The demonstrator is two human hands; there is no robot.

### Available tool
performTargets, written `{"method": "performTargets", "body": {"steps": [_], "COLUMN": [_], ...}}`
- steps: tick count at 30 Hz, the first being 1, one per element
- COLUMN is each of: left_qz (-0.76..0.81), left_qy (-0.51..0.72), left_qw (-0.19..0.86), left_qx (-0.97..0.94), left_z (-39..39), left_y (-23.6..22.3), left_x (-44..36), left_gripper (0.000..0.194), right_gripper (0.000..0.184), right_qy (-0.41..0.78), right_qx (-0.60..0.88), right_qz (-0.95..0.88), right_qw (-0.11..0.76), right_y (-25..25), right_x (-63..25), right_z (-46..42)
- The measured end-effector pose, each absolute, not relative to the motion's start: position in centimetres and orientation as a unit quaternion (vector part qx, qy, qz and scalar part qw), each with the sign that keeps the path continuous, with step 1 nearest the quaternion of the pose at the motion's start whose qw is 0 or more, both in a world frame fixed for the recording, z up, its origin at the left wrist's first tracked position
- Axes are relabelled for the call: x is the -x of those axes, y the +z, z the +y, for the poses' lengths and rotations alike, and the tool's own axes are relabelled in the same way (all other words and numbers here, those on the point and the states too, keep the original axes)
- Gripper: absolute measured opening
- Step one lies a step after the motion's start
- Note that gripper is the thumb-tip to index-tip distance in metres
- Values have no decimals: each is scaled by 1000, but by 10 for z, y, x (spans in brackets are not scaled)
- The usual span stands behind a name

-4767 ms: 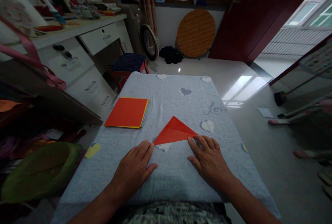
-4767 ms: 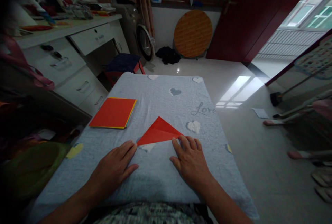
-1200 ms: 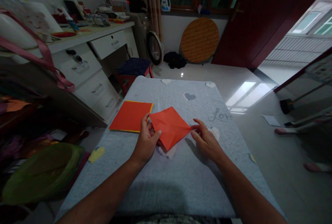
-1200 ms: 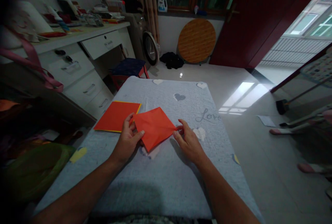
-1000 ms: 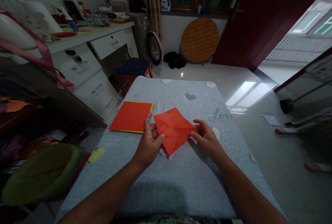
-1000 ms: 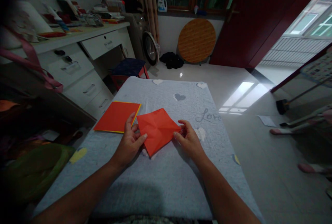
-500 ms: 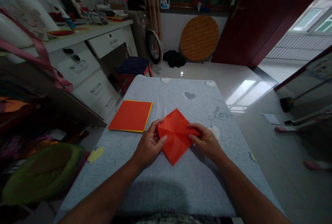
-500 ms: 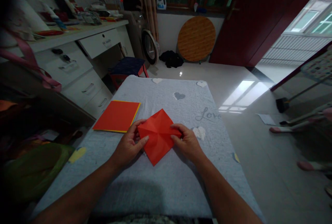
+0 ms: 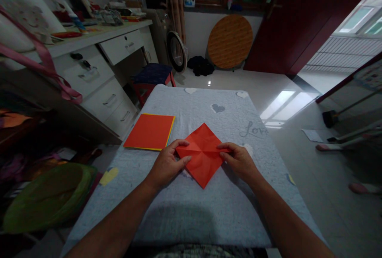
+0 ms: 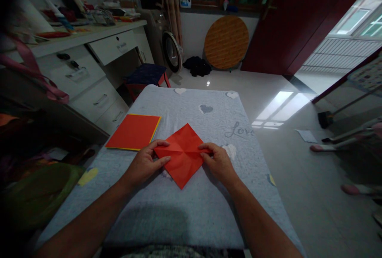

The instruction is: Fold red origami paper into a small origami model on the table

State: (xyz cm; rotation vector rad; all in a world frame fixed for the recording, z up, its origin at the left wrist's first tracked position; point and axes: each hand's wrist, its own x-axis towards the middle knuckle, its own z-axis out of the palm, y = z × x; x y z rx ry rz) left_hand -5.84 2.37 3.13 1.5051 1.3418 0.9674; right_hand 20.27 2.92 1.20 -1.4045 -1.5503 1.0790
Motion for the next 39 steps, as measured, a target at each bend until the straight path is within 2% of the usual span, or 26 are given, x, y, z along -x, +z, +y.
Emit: {"method": "performTargets", "body": {"steps": [6,12,18,22,27,34,39], "left_qz": [505,489,497,490,506,474,503], "left_qy": [387,379,389,406,444,389,376], "left_qw": [476,461,405,334,263,324,354], "left_qx": [-608,-637,-661,-695,-691,-720,-693], "left_z": [21,16,18,19,17,16,15], "left_y": [34,35,35,37,40,40,39], "left_x": [51,46,49,49,45,44,40], "left_gripper": [41,47,21,6,4,14,15], "right_gripper": [21,42,25,23,19,27,18], "right_qy": [440,468,399,347,266,313,304], "right_qx": [515,435,484,461,457,390,410], "right_qz": [-629,-663,-670,-694,-702,-741,-741], "right_qw": [382,391,397,430,478,448,436], "right_y": [20,29,23,27,36,39,35], "right_x": [-197,-189,-193,-194,-190,-183,-177], "right_z": [26,19,21,22,19,15,15]}}
